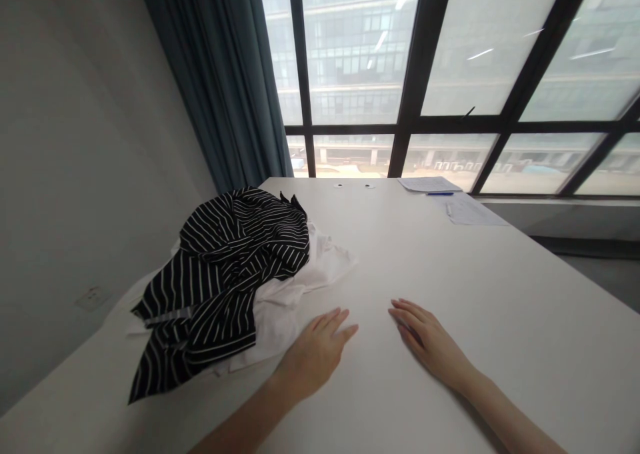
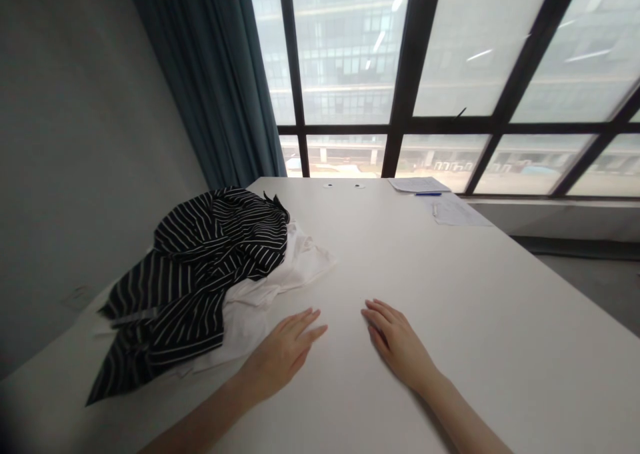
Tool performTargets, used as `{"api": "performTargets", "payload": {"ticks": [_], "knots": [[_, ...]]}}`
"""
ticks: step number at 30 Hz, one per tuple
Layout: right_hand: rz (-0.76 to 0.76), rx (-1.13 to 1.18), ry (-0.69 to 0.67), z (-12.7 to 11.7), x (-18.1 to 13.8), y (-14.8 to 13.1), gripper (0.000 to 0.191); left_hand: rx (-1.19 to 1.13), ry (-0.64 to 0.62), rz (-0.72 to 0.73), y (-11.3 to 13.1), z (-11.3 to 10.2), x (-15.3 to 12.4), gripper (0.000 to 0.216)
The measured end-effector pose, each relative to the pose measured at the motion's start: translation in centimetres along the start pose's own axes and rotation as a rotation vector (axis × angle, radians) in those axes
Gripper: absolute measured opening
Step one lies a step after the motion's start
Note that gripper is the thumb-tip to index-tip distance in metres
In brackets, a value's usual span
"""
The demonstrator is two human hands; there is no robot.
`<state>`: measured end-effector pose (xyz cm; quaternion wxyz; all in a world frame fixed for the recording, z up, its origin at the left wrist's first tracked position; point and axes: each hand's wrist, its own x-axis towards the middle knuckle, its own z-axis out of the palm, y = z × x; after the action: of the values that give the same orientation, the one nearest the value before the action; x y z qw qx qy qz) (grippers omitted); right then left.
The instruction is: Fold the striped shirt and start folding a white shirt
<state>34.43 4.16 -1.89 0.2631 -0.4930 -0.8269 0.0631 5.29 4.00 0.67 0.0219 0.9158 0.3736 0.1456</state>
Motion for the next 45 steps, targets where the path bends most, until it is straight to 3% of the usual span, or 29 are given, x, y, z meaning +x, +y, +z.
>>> {"api": "performTargets", "payload": {"ticks": [3, 8, 9, 11, 13, 17, 22, 24, 27, 29, 31, 35, 38, 41, 45], "knots": [[0.001, -0.008, -0.002, -0.1, 0.1, -0.1, 0.034, 0.074, 0.115, -0.033, -1.7, -2.5, 0.7, 0.048], [-0.003, -0.014, 0.018, -0.1, 0.2, -0.2, 0.033, 0.318, 0.371, -0.421, -9.6, -7.2, 1.9, 0.050], [-0.006, -0.009, 0.026, -0.1, 0.2, -0.2, 0.033, 0.360, 0.385, -0.491, -11.2, -7.7, 2.1, 0.053], [-0.012, -0.001, 0.037, 0.0, 0.2, -0.1, 0.033, 0.392, 0.315, -0.547, -13.6, -8.5, 2.3, 0.039], [-0.013, 0.003, 0.043, 0.1, 0.2, 0.0, 0.033, 0.374, 0.221, -0.545, -14.3, -9.0, 2.6, 0.025], [-0.015, -0.005, 0.049, 0.2, 0.2, 0.1, 0.034, 0.361, 0.219, -0.616, -11.2, -10.5, 3.9, 0.025], [0.036, 0.085, 0.047, -0.3, 0.4, -0.3, 0.038, 0.269, 0.270, -0.570, -3.5, -11.0, 5.7, 0.020], [0.090, 0.227, 0.035, -0.7, 0.6, -0.7, 0.038, 0.151, 0.215, -0.452, 0.1, -9.7, 5.8, 0.018], [0.220, 0.611, -0.018, -1.7, 0.8, -1.5, 0.045, -0.059, 0.029, -0.227, 4.7, -7.3, 4.9, 0.016], [0.301, 0.914, -0.096, -2.6, 0.9, -2.1, 0.054, -0.200, -0.083, -0.130, 6.4, -6.1, 4.0, 0.012], [0.351, 1.072, -0.164, -3.5, 1.0, -2.6, 0.053, -0.302, -0.133, -0.075, 6.5, -5.8, 3.2, 0.017], [0.340, 0.954, -0.185, -4.7, 0.8, -3.8, 0.049, -0.266, -0.008, -0.075, 2.5, -6.7, 2.9, 0.019], [0.378, 0.960, -0.229, -4.6, 0.5, -4.9, 0.049, 0.022, 0.140, -0.154, -2.6, -7.5, 3.1, 0.021], [0.440, 0.955, -0.262, -3.9, 0.2, -5.4, 0.046, 0.338, 0.203, -0.301, -7.8, -8.1, 2.7, 0.037], [0.398, 0.705, -0.168, -4.0, -0.3, -3.9, 0.033, 0.528, 0.233, -0.460, -12.8, -8.9, 1.3, 0.046]]}}
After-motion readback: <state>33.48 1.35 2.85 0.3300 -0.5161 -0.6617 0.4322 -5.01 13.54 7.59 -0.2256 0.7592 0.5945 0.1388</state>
